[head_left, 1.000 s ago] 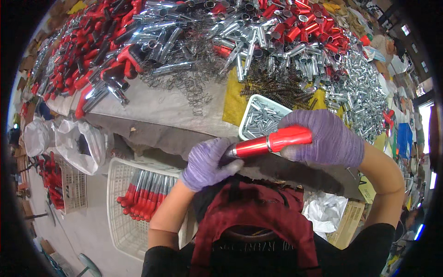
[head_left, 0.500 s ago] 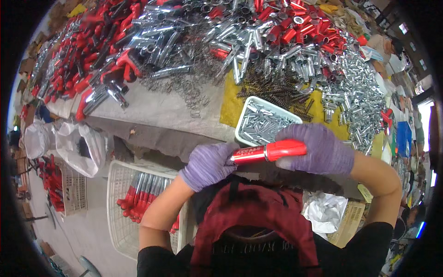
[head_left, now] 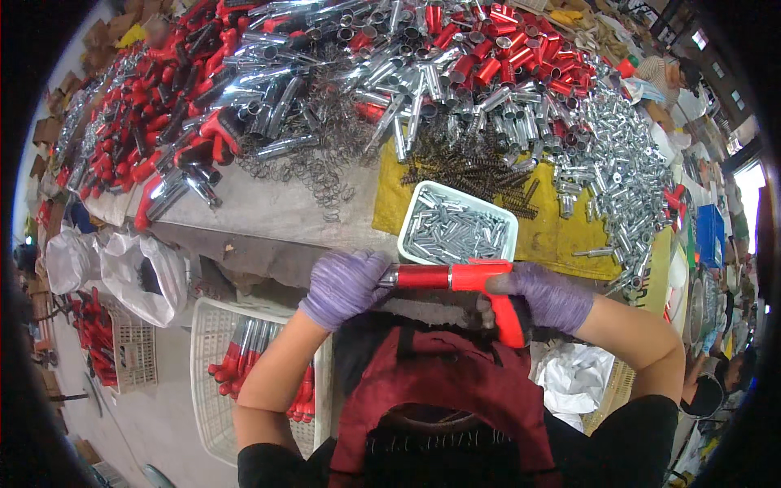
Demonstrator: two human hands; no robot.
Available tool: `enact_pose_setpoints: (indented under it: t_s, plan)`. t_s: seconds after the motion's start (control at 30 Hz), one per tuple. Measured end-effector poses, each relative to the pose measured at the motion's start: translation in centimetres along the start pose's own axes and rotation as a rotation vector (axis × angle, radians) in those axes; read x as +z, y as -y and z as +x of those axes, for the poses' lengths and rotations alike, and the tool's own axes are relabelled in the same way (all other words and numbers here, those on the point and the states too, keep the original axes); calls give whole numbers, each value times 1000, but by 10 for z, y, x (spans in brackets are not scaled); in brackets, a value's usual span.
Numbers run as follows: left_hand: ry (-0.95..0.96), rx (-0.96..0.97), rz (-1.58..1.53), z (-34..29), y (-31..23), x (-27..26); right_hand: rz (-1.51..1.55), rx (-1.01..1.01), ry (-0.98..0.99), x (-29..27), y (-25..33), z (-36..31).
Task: The person arranges tool handles on a table and into a basket, then assembles tool parts by inserting springs, pins, and metal cylinders into tubes and handles by hand.
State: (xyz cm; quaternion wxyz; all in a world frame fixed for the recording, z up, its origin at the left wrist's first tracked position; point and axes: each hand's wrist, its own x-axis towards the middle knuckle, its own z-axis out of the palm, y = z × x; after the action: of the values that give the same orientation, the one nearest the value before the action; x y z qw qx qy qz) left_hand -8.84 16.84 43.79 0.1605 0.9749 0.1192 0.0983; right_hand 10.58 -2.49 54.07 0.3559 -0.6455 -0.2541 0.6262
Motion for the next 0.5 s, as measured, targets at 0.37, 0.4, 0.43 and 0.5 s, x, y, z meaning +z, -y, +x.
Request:
enact_pose_setpoints:
  t_s: [0.37, 0.4, 0.43, 0.5]
  plan:
    - [-156, 5, 157, 3, -4, 9, -88, 62, -57, -12, -12, -7]
    - [-215, 18, 107, 0, -3, 15, -303, -81, -59, -17, -19, -5]
    - [-214, 18, 104, 3, -4, 11, -512, -217, -63, -21, -23, -4]
    - [-120, 75, -222, 0, -6, -2, -1204, -406, -171, -16, 1, -7]
